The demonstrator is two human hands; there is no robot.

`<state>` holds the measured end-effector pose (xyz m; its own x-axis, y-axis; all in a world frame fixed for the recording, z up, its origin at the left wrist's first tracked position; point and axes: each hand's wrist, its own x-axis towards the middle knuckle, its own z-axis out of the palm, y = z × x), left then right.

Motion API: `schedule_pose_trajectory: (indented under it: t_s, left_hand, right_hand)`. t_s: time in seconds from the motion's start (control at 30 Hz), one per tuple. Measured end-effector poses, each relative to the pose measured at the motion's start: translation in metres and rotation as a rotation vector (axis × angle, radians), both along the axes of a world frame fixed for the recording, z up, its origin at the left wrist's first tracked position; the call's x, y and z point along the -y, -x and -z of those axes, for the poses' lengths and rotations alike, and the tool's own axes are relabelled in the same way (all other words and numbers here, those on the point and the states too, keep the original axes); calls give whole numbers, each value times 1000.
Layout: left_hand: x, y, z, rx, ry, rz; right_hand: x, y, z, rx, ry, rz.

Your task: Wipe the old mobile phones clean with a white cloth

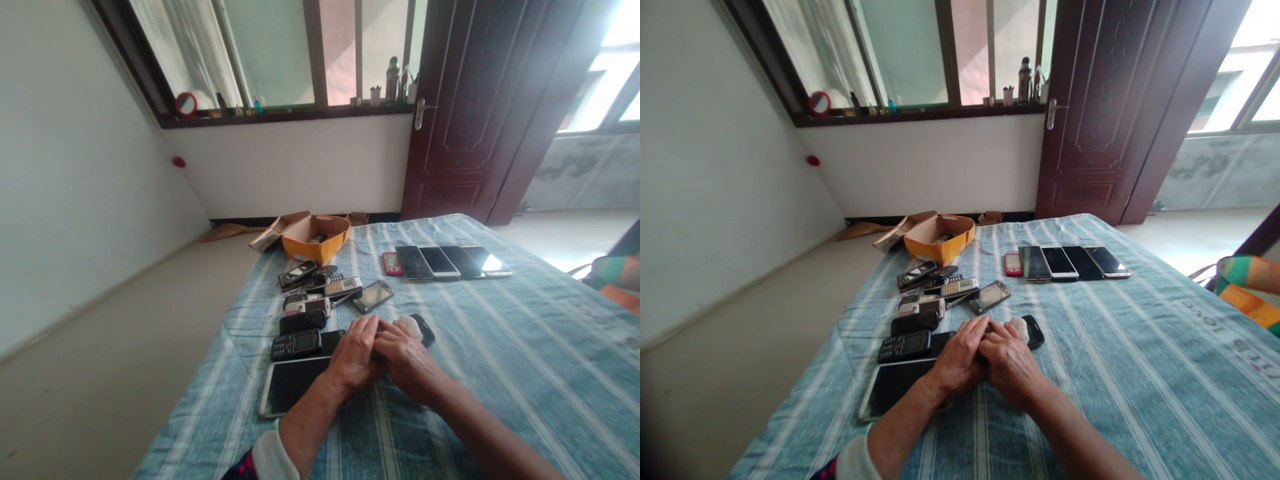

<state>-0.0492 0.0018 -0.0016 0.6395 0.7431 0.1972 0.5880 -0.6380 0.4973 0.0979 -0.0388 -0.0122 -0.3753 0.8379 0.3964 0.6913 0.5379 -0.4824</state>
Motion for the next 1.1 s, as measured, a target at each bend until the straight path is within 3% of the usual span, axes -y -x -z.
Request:
schedule_pose_trajectory:
  t_s: [0.6, 1.1]
  left_hand:
    - [3, 0, -7, -43, 11, 5]
    - [2, 0, -3, -55, -13, 12]
  right_hand:
    - [5, -5, -6, 31, 1, -7]
    - [5, 0, -1, 57, -147, 22]
